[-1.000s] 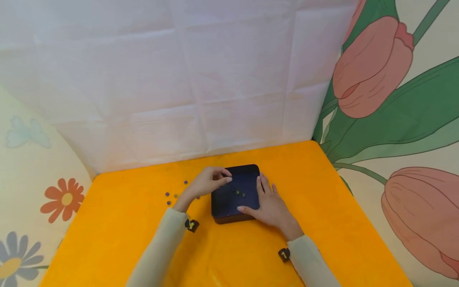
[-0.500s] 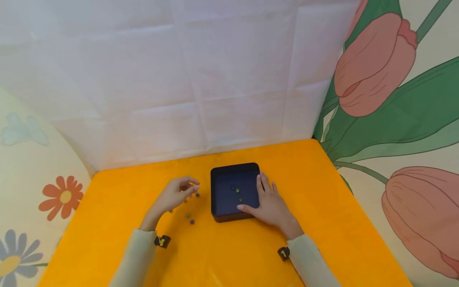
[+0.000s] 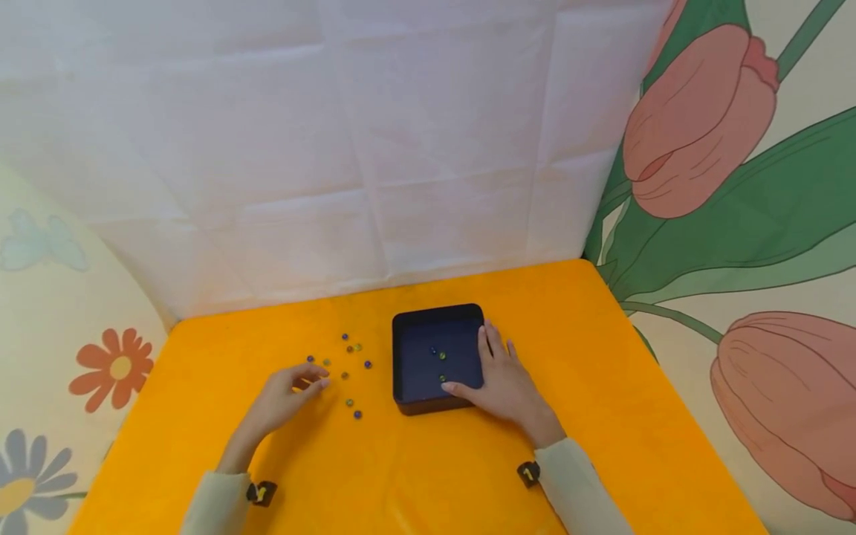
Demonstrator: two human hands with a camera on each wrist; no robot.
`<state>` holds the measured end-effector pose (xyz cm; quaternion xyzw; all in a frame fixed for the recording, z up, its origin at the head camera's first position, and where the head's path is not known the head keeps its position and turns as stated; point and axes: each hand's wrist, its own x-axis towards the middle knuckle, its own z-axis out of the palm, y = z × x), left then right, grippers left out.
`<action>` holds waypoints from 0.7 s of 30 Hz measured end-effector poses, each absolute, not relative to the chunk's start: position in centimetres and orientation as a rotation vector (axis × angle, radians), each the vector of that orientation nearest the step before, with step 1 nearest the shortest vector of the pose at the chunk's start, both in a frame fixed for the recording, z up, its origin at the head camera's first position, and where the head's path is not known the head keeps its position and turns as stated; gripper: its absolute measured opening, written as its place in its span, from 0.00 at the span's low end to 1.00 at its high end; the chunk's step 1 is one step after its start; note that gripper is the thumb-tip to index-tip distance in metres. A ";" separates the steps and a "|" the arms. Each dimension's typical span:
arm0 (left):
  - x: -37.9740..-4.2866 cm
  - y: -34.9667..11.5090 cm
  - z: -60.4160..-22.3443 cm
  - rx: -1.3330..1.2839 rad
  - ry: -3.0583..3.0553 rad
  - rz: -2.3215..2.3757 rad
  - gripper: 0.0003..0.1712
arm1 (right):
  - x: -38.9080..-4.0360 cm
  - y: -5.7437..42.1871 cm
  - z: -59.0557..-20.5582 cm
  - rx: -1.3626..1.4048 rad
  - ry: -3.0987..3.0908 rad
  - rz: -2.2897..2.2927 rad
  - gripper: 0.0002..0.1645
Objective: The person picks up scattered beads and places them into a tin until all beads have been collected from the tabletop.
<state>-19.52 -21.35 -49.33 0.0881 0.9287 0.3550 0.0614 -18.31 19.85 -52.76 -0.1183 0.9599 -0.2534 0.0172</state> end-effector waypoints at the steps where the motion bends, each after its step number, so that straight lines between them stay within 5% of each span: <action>1: -19.4 -21.5 -49.5 0.250 2.813 1.075 0.14 | -18.3 19.9 -52.8 -0.361 2.980 -0.788 0.77; 21: -18.3 -23.3 -51.6 0.221 2.936 0.838 0.15 | -18.4 19.8 -53.0 -0.342 2.969 -0.786 0.79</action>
